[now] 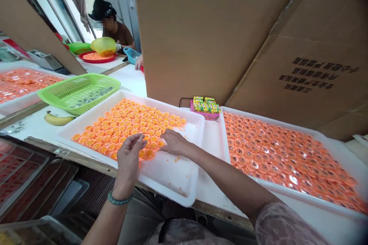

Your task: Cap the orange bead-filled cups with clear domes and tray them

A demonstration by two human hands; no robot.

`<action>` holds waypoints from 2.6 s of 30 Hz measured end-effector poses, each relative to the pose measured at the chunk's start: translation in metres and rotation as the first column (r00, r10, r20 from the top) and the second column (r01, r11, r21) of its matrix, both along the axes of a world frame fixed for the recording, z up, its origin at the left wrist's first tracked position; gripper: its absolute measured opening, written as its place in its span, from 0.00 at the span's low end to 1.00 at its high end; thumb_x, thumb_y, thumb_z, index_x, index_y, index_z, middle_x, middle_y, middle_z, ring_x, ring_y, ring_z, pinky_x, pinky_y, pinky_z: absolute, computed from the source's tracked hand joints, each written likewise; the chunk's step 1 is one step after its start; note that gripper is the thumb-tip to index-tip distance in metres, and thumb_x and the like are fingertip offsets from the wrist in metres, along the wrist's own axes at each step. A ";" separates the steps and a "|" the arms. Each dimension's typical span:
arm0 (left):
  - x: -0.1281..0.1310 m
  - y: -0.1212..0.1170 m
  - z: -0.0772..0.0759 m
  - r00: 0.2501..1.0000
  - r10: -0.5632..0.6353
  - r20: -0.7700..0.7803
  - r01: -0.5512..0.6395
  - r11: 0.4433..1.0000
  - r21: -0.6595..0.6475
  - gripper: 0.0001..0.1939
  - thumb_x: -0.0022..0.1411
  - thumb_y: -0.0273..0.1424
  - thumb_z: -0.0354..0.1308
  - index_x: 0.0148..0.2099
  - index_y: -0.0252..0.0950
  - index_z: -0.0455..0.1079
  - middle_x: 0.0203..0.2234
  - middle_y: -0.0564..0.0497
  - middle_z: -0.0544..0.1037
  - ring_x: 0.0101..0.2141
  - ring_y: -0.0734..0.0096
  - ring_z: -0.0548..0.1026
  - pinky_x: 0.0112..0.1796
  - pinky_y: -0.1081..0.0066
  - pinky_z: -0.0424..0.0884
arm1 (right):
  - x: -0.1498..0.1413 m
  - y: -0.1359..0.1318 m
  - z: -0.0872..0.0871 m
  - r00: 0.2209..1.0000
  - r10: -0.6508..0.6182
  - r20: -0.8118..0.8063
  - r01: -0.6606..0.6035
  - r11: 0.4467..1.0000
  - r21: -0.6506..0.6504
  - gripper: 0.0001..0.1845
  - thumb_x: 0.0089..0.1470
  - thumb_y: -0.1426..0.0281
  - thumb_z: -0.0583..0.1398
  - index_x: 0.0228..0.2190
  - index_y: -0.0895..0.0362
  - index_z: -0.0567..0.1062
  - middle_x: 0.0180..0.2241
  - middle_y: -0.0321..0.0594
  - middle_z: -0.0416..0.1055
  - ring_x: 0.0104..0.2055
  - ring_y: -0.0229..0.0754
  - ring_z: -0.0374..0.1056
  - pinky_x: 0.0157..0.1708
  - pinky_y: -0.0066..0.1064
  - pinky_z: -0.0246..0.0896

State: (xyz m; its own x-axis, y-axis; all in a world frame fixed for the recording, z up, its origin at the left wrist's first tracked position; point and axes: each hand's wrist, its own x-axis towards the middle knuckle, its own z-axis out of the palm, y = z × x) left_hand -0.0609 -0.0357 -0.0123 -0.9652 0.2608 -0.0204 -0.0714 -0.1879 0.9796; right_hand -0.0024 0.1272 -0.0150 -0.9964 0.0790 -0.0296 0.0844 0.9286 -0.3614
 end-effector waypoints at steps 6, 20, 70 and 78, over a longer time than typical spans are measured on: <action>-0.006 0.000 -0.011 0.997 -0.078 0.000 0.077 0.991 -0.107 0.16 0.49 0.38 0.64 0.40 0.35 0.73 0.33 0.48 0.77 0.36 0.63 0.74 0.38 0.67 0.69 | -0.004 0.003 -0.012 0.998 0.015 0.069 -0.019 0.997 0.069 0.13 0.49 0.67 0.63 0.38 0.58 0.73 0.36 0.41 0.69 0.39 0.43 0.65 0.36 0.30 0.58; 0.023 0.025 0.010 0.742 -0.567 0.357 0.454 0.817 0.355 0.12 0.53 0.28 0.62 0.42 0.34 0.74 0.40 0.46 0.76 0.37 0.69 0.74 0.44 0.66 0.71 | 0.058 -0.012 0.021 0.840 -0.059 -0.539 0.009 0.996 -0.094 0.17 0.58 0.68 0.55 0.49 0.56 0.69 0.38 0.44 0.71 0.40 0.42 0.67 0.39 0.33 0.65; 0.049 0.031 0.008 0.753 -0.615 0.236 0.651 0.749 -0.125 0.19 0.46 0.36 0.67 0.41 0.36 0.74 0.36 0.47 0.77 0.39 0.62 0.72 0.40 0.69 0.66 | 0.211 -0.008 -0.033 0.829 -0.558 -0.034 0.558 0.821 0.121 0.08 0.56 0.76 0.54 0.33 0.57 0.74 0.31 0.42 0.72 0.35 0.42 0.69 0.35 0.30 0.62; 0.050 0.031 0.007 0.744 -0.630 0.225 0.662 0.741 -0.116 0.18 0.48 0.37 0.66 0.42 0.36 0.73 0.36 0.48 0.76 0.39 0.64 0.72 0.40 0.69 0.68 | 0.205 -0.015 -0.040 0.900 -0.437 0.009 0.433 0.895 0.104 0.04 0.52 0.75 0.60 0.33 0.58 0.73 0.35 0.44 0.72 0.40 0.44 0.67 0.39 0.33 0.64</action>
State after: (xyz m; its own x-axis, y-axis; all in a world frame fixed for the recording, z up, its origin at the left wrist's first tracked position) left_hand -0.0109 -0.0049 -0.0052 -0.5432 0.7961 -0.2668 -0.2693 0.1358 0.9534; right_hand 0.2024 0.1127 -0.0547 -0.8606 0.5083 -0.0303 0.4977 0.8269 -0.2617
